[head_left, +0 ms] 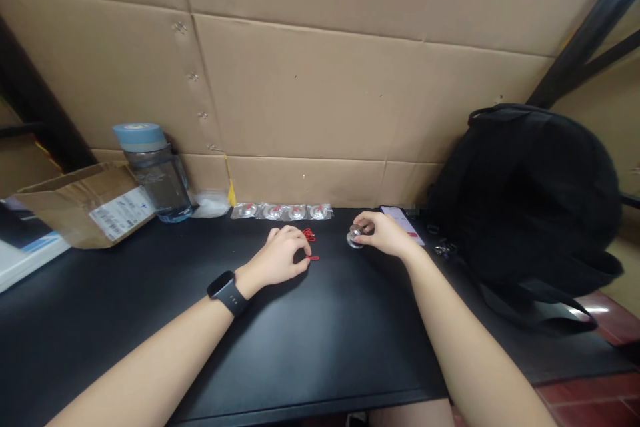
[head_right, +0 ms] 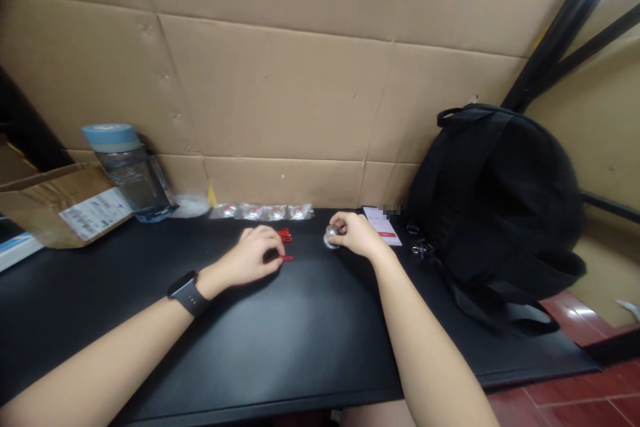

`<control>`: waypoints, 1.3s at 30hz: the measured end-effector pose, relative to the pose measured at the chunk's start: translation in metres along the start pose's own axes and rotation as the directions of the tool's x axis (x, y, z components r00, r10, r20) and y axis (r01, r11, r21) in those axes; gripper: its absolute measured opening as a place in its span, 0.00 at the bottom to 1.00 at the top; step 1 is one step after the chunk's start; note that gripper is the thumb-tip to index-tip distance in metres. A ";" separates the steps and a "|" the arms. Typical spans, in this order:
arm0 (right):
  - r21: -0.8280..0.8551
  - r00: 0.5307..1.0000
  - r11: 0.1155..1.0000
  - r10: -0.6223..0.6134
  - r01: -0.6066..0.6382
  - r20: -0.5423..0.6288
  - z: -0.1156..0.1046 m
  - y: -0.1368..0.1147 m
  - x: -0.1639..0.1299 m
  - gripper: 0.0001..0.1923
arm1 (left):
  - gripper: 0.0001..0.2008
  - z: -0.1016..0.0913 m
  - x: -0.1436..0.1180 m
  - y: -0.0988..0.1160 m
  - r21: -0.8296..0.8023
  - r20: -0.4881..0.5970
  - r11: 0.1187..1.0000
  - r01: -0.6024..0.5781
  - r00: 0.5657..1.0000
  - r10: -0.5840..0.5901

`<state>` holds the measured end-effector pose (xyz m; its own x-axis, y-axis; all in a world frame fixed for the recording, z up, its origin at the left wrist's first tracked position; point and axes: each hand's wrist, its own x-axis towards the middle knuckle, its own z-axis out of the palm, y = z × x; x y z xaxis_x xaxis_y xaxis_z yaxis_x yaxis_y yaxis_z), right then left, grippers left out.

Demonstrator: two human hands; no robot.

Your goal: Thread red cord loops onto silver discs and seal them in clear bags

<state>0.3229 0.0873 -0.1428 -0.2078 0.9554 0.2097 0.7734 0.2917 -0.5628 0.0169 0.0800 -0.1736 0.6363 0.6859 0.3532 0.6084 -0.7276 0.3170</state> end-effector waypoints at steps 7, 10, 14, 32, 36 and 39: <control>0.012 1.000 1.000 -0.008 0.008 -0.006 0.001 -0.001 0.000 0.14 | 0.06 0.004 0.001 0.003 -0.001 0.011 0.999 -0.046 0.999 0.046; 0.017 1.000 1.000 -0.020 0.020 0.001 0.002 -0.003 0.000 0.13 | 0.05 0.004 0.004 0.002 0.015 0.033 0.999 -0.033 0.999 0.033; -0.002 0.999 0.999 -0.037 0.037 -0.006 0.004 -0.009 -0.001 0.14 | 0.04 0.001 0.006 0.008 0.056 0.069 0.998 -0.036 0.997 0.032; 0.038 0.990 0.989 -0.144 0.143 0.012 0.023 -0.035 -0.008 0.17 | 0.05 -0.010 0.002 0.013 0.013 -0.142 1.000 0.014 0.990 -0.012; 0.096 0.988 0.984 -0.151 0.148 0.019 0.028 -0.041 -0.008 0.18 | 0.03 -0.012 0.002 0.012 -0.025 -0.183 0.998 0.054 0.981 -0.058; 0.138 0.988 0.979 -0.152 0.149 0.013 0.031 -0.043 -0.008 0.18 | 0.01 -0.012 0.004 0.011 -0.056 -0.226 0.994 0.096 0.968 -0.106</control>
<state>0.2730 0.0686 -0.1454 -0.3309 0.9003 0.2826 0.6433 0.4344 -0.6305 0.0201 0.0746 -0.1583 0.4445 0.7386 0.5069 0.6394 -0.6579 0.3979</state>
